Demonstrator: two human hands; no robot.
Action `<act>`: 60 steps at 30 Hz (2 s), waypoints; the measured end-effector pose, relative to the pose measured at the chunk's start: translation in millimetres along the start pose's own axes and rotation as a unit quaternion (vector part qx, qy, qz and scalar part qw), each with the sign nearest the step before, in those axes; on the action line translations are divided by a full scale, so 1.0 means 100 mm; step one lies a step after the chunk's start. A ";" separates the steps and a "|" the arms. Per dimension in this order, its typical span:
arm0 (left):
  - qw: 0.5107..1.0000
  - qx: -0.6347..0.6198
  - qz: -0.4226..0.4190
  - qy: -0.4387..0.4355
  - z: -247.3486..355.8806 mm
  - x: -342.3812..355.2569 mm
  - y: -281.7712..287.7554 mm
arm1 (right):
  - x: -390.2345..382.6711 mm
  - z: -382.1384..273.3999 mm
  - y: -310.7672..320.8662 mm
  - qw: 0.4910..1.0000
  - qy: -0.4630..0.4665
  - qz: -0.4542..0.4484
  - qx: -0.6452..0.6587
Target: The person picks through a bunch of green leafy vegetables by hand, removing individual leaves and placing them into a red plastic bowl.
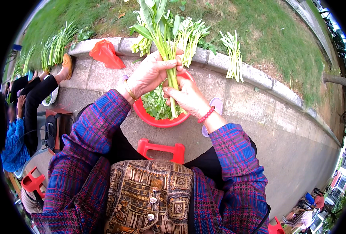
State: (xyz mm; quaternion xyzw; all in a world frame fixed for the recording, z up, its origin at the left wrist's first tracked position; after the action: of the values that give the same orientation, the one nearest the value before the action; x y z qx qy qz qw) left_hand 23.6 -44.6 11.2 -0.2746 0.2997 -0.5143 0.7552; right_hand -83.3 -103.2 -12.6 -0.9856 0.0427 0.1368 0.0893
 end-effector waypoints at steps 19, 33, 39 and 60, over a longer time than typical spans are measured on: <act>0.999 0.032 0.005 -0.015 0.08 -0.01 0.04 | -0.05 0.05 -0.04 0.996 0.003 0.067 -0.051; 0.994 0.032 0.102 -0.008 0.20 -0.06 0.21 | -0.04 0.00 -0.15 0.999 0.014 0.032 -0.001; 0.926 0.331 0.179 0.019 0.31 -0.21 0.26 | 0.08 -0.01 0.09 0.995 -0.015 0.098 0.028; 0.638 0.755 -0.154 -0.017 0.15 -0.63 -0.39 | 1.85 1.12 1.67 0.798 -0.193 0.325 -0.469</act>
State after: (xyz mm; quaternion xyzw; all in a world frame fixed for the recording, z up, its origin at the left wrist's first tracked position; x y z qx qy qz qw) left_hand -7.5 4.0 60.7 0.3399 -0.2521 -0.6657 0.6147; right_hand 46.4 -256.8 -197.1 -0.7884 0.2728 0.3485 -0.4272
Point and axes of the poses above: each hand's wrist, its own x-axis towards the middle knuckle, its own y-axis out of the back of the hand, z = x × y, the point moved 5 cm from there along x, towards the middle knuckle, and after that the axes turned 5 degrees about y, right-handed, at the moved point
